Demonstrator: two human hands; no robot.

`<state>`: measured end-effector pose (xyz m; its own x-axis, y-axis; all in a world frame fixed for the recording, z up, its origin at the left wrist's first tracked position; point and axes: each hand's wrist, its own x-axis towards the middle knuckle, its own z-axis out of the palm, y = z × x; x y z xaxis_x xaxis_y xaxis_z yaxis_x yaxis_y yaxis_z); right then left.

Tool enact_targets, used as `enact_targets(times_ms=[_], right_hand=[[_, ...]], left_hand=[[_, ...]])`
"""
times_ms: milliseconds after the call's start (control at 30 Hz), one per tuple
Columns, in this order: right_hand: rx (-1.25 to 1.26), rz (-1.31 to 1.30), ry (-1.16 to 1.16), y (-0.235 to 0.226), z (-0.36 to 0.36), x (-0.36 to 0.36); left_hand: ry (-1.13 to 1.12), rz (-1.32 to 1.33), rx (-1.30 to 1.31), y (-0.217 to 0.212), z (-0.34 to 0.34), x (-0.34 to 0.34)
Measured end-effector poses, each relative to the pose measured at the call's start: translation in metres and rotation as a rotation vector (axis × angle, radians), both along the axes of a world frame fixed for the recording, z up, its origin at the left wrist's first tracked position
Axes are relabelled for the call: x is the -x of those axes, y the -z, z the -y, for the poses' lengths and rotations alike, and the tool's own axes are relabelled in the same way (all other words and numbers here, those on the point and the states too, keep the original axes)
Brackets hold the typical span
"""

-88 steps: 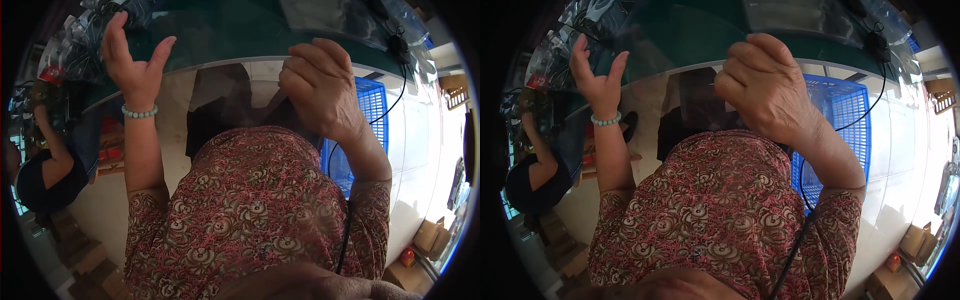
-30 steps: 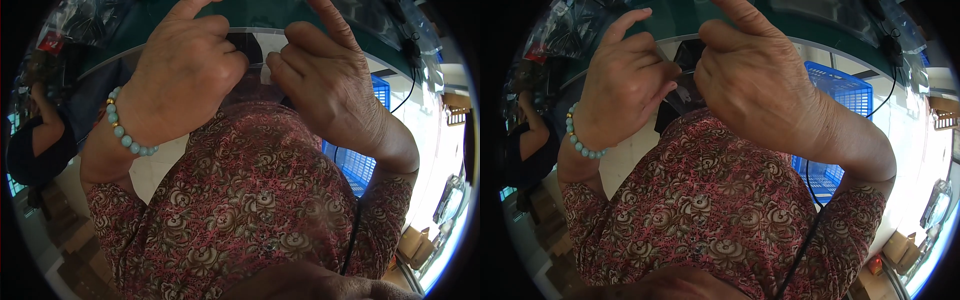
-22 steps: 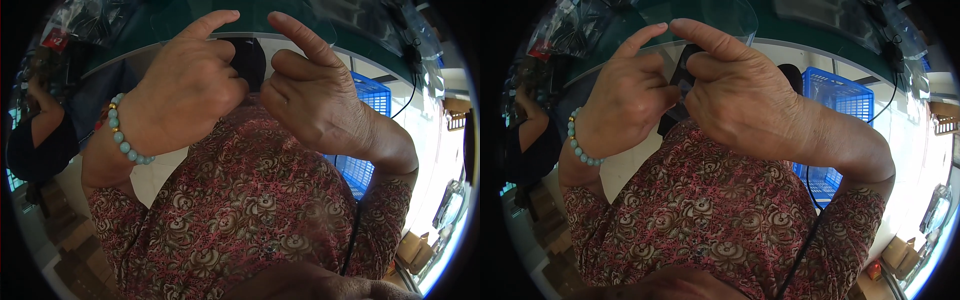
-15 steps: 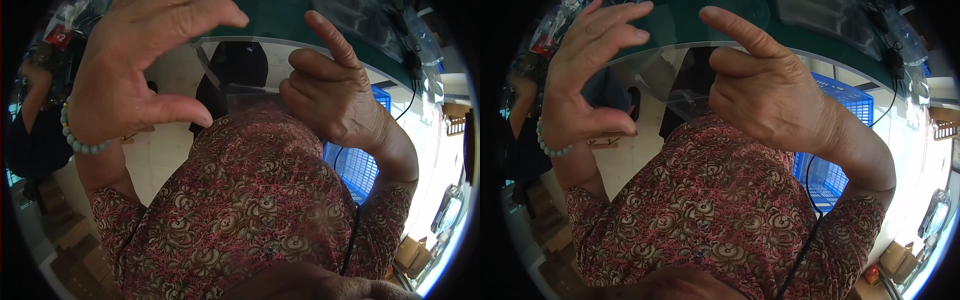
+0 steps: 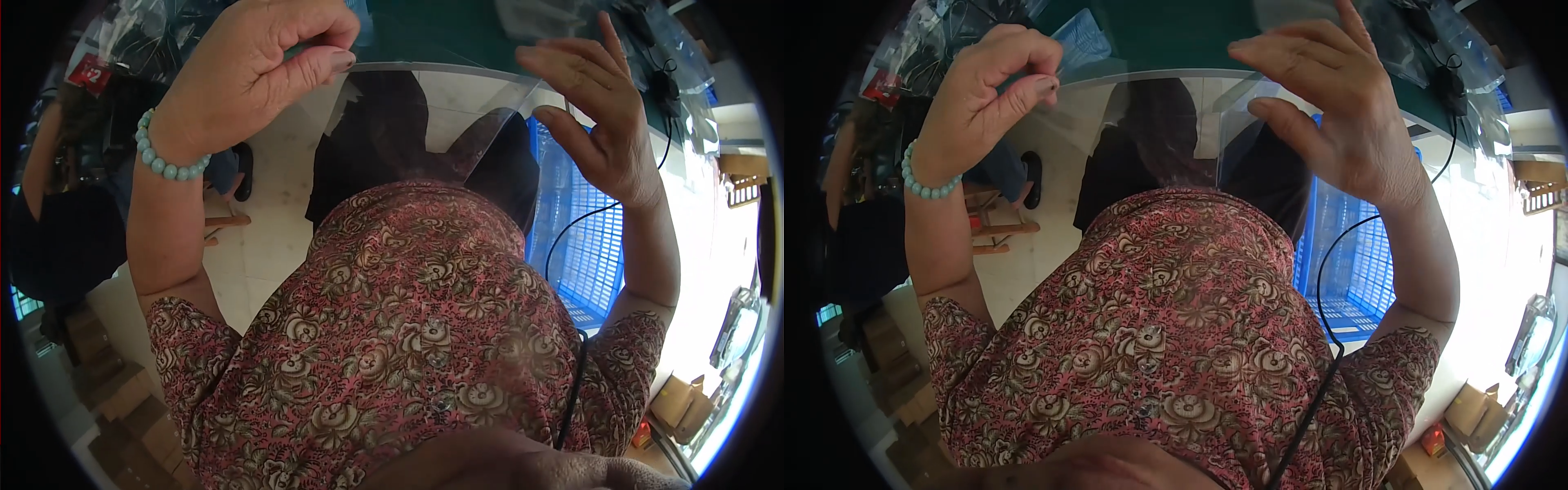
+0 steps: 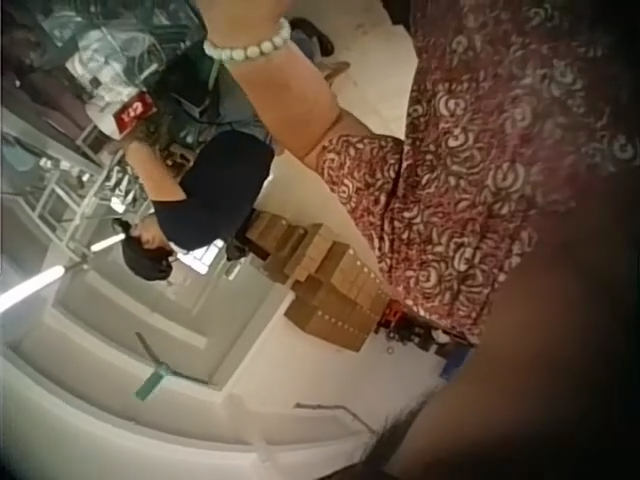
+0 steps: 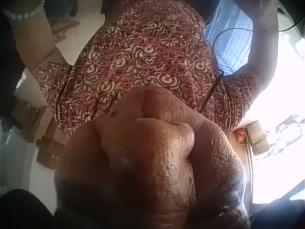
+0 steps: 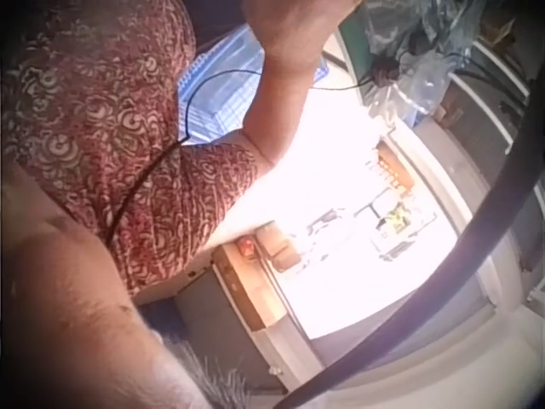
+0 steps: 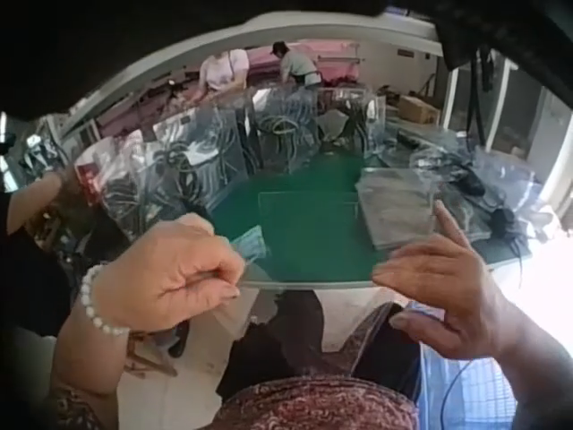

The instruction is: Folding and assembling transparent plastic sheets into small boxes.

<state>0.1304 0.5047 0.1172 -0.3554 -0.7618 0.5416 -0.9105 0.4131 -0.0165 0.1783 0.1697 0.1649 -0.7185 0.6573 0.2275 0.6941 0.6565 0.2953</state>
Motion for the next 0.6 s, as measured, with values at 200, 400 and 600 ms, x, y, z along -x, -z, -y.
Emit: enact_targets(times_ms=[200, 400, 600], right_hand=[[0.282, 0.205, -0.070, 0.035, -0.001, -0.017], [0.702, 0.590, 0.086, 0.064, 0.000, -0.023], [0.290, 0.249, 0.185, 0.055, 0.004, -0.029]], left_hand=[[0.173, -0.161, 0.036, 0.000, -0.034, 0.006], [-0.021, 0.137, -0.256, 0.036, -0.021, 0.012], [0.027, -0.008, -0.145, 0.053, -0.015, 0.012]])
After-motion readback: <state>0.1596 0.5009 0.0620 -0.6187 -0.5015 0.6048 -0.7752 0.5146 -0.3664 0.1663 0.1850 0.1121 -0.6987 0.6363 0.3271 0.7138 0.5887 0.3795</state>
